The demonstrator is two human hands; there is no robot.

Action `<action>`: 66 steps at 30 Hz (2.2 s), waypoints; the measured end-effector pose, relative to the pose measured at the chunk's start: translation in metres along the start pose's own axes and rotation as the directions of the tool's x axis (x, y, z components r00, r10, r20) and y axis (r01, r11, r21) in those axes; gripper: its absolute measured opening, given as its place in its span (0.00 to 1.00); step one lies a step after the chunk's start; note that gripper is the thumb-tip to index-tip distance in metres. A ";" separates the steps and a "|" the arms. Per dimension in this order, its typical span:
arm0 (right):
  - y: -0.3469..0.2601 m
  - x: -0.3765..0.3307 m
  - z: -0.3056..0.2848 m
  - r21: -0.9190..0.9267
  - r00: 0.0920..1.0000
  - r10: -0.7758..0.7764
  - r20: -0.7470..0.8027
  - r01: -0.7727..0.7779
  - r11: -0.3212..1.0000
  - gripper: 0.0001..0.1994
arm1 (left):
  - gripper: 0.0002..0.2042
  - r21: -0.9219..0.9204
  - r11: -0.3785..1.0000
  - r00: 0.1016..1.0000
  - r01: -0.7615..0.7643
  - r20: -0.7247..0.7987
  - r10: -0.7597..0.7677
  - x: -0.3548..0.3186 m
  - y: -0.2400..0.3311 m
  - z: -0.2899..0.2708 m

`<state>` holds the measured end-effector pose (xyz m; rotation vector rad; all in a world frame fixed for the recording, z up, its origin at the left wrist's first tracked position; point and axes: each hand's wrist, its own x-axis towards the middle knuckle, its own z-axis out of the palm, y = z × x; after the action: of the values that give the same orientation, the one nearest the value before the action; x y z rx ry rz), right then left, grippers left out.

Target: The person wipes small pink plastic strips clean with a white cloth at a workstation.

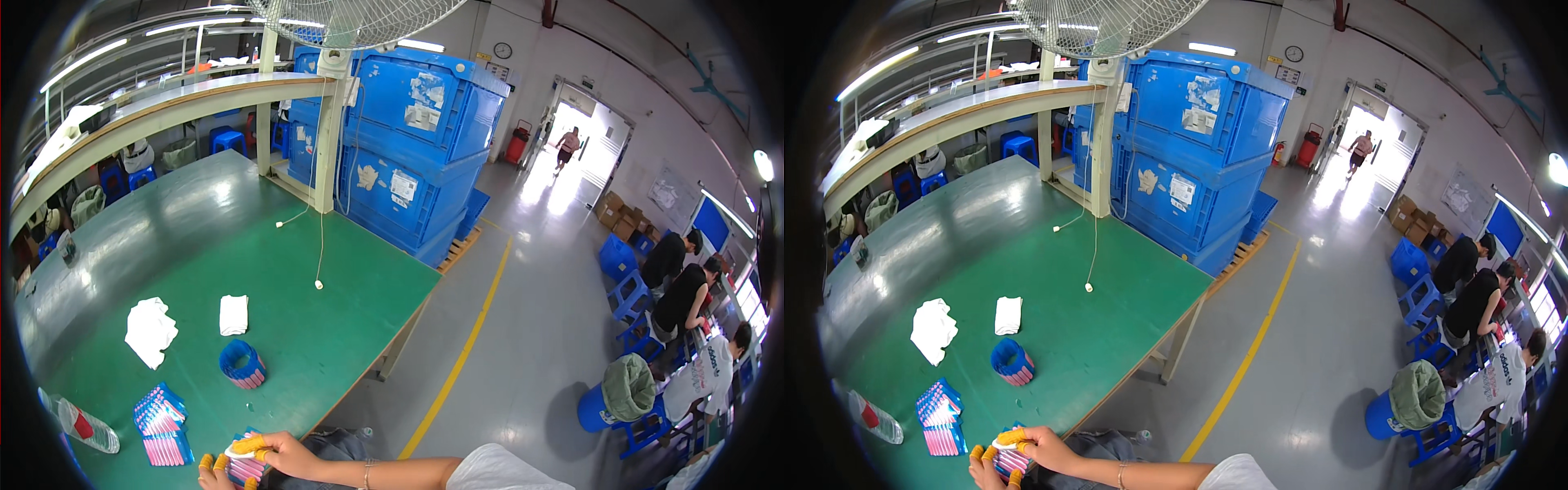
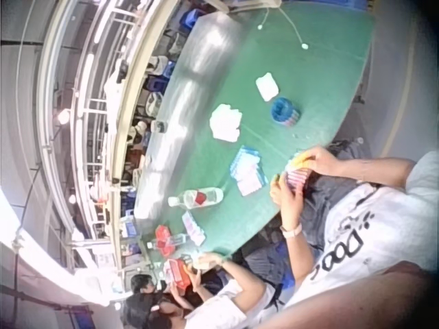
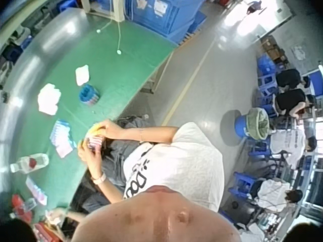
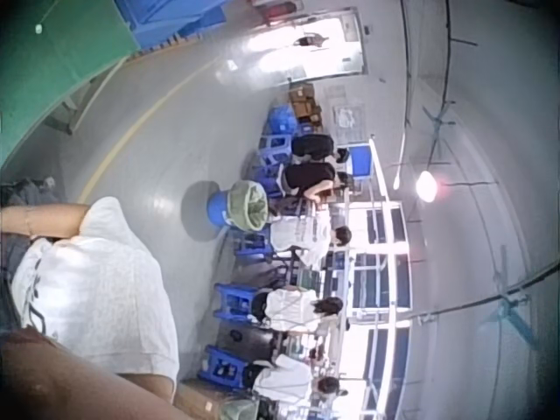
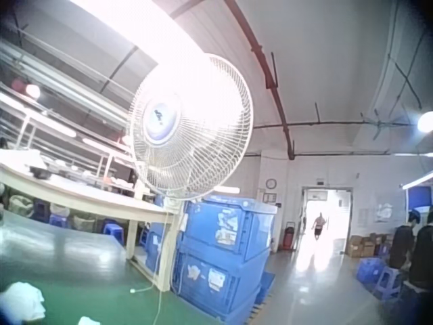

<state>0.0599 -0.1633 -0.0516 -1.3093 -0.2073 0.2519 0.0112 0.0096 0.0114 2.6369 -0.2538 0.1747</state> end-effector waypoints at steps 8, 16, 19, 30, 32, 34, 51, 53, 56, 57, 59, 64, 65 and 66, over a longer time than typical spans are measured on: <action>-0.003 -0.003 0.015 -0.171 0.983 -0.183 0.029 0.185 0.968 0.15 | 0.25 -0.059 0.997 0.999 -0.041 -0.028 0.039 -0.013 0.000 0.010; 0.009 -0.015 0.024 -0.093 0.995 -0.102 -0.013 0.101 0.991 0.14 | 0.28 -0.038 0.999 0.976 -0.023 -0.216 0.014 -0.034 -0.021 0.028; -0.003 -0.020 0.004 0.077 0.990 -0.067 -0.128 0.077 0.994 0.11 | 0.25 -0.287 0.958 0.986 -0.011 -0.162 -0.037 -0.014 0.009 0.018; -0.038 0.004 -0.049 0.774 0.986 -0.032 -0.163 0.148 0.615 0.13 | 0.32 -0.917 0.213 0.939 0.337 0.343 -0.009 0.020 0.008 -0.001; -0.051 0.006 -0.052 0.842 0.987 -0.033 -0.155 0.149 0.518 0.13 | 0.33 -0.918 0.225 0.938 0.327 0.344 0.039 0.028 0.009 0.002; -0.054 0.009 -0.060 0.884 0.980 0.021 -0.199 0.171 0.436 0.13 | 0.34 -0.922 0.164 0.930 0.350 0.363 0.052 0.033 0.009 0.006; -0.036 0.020 -0.072 0.818 0.994 -0.018 0.103 -0.075 0.570 0.03 | 0.40 -0.914 0.028 0.897 0.404 0.402 0.181 0.057 0.004 -0.008; -0.037 0.022 -0.074 0.816 0.994 -0.036 0.101 -0.062 0.575 0.03 | 0.40 -0.923 0.136 0.912 0.359 0.378 0.161 0.059 0.003 -0.011; -0.035 0.024 -0.078 0.758 0.997 -0.018 0.082 -0.050 0.650 0.04 | 0.41 -0.922 0.173 0.889 0.347 0.382 0.254 0.061 -0.001 -0.013; -0.033 0.026 -0.080 0.730 0.991 -0.040 0.130 -0.068 0.680 0.04 | 0.41 -0.922 0.169 0.887 0.349 0.383 0.256 0.063 0.000 -0.014; -0.032 0.027 -0.079 0.701 0.983 -0.056 0.174 -0.084 0.708 0.05 | 0.41 -0.931 0.114 0.880 0.346 0.364 0.306 0.066 0.001 -0.015; -0.038 0.028 -0.070 0.772 0.993 -0.003 0.115 -0.087 0.629 0.06 | 0.42 -0.882 -0.020 0.827 0.471 0.434 0.359 0.071 0.000 -0.016; -0.038 0.026 -0.072 0.775 0.994 -0.006 0.106 -0.079 0.628 0.06 | 0.43 -0.857 -0.042 0.805 0.514 0.465 0.369 0.072 0.005 -0.017; -0.039 0.025 -0.074 0.793 0.994 -0.014 0.109 -0.079 0.604 0.06 | 0.43 -0.862 -0.044 0.797 0.505 0.447 0.406 0.074 0.006 -0.016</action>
<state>0.1075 -0.2333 -0.0323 -0.3858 -0.1294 0.3903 0.0805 0.0008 0.0403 0.9438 -0.2992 -0.7288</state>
